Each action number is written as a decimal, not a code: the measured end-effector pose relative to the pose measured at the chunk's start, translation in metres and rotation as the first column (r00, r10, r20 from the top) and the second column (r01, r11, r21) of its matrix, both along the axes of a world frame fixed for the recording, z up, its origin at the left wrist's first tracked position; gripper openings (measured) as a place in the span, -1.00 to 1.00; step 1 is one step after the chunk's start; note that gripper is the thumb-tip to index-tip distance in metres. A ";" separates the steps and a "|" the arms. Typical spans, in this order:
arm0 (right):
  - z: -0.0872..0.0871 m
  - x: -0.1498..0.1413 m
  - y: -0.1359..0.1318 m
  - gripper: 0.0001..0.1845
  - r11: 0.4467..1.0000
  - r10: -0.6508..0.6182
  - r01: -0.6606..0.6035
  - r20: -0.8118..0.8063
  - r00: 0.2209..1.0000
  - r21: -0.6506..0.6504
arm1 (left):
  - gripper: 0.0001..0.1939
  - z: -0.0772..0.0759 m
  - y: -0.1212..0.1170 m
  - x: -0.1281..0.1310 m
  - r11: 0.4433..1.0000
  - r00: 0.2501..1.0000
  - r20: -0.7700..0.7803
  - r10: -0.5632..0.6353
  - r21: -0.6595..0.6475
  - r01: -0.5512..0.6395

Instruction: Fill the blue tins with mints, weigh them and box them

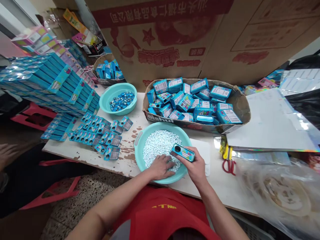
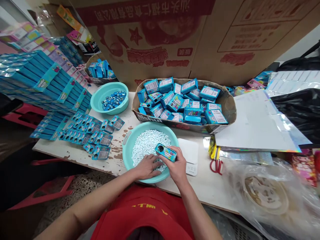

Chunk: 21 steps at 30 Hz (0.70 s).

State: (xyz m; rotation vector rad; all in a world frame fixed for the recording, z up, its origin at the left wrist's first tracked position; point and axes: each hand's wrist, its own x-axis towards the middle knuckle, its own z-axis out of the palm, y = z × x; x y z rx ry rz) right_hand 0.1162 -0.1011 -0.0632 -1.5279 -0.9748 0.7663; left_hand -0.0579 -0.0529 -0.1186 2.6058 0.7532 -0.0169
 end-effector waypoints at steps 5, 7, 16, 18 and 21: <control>-0.012 -0.003 0.006 -0.56 0.999 0.009 -0.010 -0.018 1.000 -0.032 | -0.68 0.006 0.015 -0.012 0.964 0.949 -0.182 -0.258 0.024 0.266; -0.015 -0.003 0.005 -0.56 0.999 -0.004 0.003 -0.014 1.000 -0.043 | -0.78 0.004 0.025 -0.018 0.990 0.981 -0.140 -0.132 -0.070 0.123; -0.018 -0.017 0.003 -0.62 0.996 0.053 -0.045 0.090 0.995 -0.082 | -0.75 0.039 0.042 0.013 0.407 0.441 0.182 0.879 -0.768 -0.494; -0.019 -0.025 0.007 -0.66 0.992 0.100 -0.089 0.121 0.988 -0.093 | -0.76 0.058 0.040 0.024 0.236 0.187 0.193 0.963 -0.940 -0.248; -0.015 -0.035 0.012 -0.69 0.984 0.161 -0.146 0.162 0.973 -0.102 | -0.80 0.077 0.037 0.036 0.212 -0.049 0.214 0.976 -0.976 -0.040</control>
